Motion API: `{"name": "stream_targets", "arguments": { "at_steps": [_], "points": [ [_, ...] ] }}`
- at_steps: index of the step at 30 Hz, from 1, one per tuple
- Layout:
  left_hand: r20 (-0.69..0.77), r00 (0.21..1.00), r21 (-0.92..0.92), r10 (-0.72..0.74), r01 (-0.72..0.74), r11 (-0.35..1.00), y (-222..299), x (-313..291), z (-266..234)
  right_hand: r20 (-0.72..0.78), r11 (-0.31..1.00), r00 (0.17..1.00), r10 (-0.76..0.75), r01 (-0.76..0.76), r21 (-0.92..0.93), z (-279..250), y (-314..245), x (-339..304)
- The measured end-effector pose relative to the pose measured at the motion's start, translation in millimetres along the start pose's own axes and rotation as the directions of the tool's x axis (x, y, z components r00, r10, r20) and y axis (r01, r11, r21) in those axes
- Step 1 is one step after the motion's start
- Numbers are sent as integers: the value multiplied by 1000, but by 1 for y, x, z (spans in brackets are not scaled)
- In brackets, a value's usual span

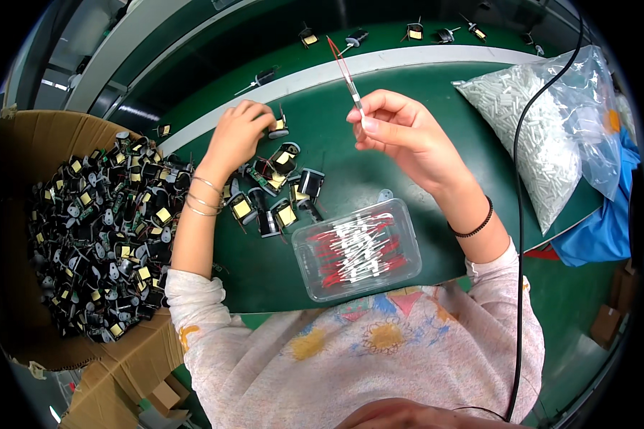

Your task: The person assembles electronic components by taking wired elements from a plastic tray, threading the wires through holes in plastic caps, and placing the assembled pieces onto a conveyor track.

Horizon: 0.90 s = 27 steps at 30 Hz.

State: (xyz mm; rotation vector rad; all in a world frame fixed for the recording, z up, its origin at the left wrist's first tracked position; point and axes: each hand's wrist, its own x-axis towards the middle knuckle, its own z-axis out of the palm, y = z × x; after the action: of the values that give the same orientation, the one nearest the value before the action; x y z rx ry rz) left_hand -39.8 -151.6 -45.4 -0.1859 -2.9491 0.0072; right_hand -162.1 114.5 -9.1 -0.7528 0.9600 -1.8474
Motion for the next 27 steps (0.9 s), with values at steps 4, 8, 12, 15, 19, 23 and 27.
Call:
{"name": "stream_targets", "arguments": {
  "at_steps": [4, 8, 12, 15, 19, 23, 27],
  "points": [
    [101, 993, 20, -62, 60, 998, -6, 1, 23, 17, 999, 1000, 22, -21, -49, 4, 0, 0],
    [-56, 997, -83, -48, 44, 996, -6, 7, 13, 21, 990, 999, -32, 35, -136, -1, -3, -1],
    [-51, 946, -728, -319, 183, 661, 40, 19, -9, 27, 997, 998, -51, 52, -55, -8, -3, 1],
    [-72, 896, -215, -438, 415, 884, 36, 23, 9, -20, 997, 999, -46, 45, -58, -1, -2, 3],
    [116, 842, -24, -528, 533, 845, 30, 37, 33, -65, 998, 997, -53, 51, -33, -3, -1, 3],
    [163, 861, 124, -483, 467, 875, 32, 43, 30, -58, 998, 996, -63, 63, 0, -8, -7, 2],
    [-29, 883, -226, -469, 451, 863, 58, 36, -3, -109, 996, 990, -84, 82, -23, -10, -12, 0]
  ]
}}
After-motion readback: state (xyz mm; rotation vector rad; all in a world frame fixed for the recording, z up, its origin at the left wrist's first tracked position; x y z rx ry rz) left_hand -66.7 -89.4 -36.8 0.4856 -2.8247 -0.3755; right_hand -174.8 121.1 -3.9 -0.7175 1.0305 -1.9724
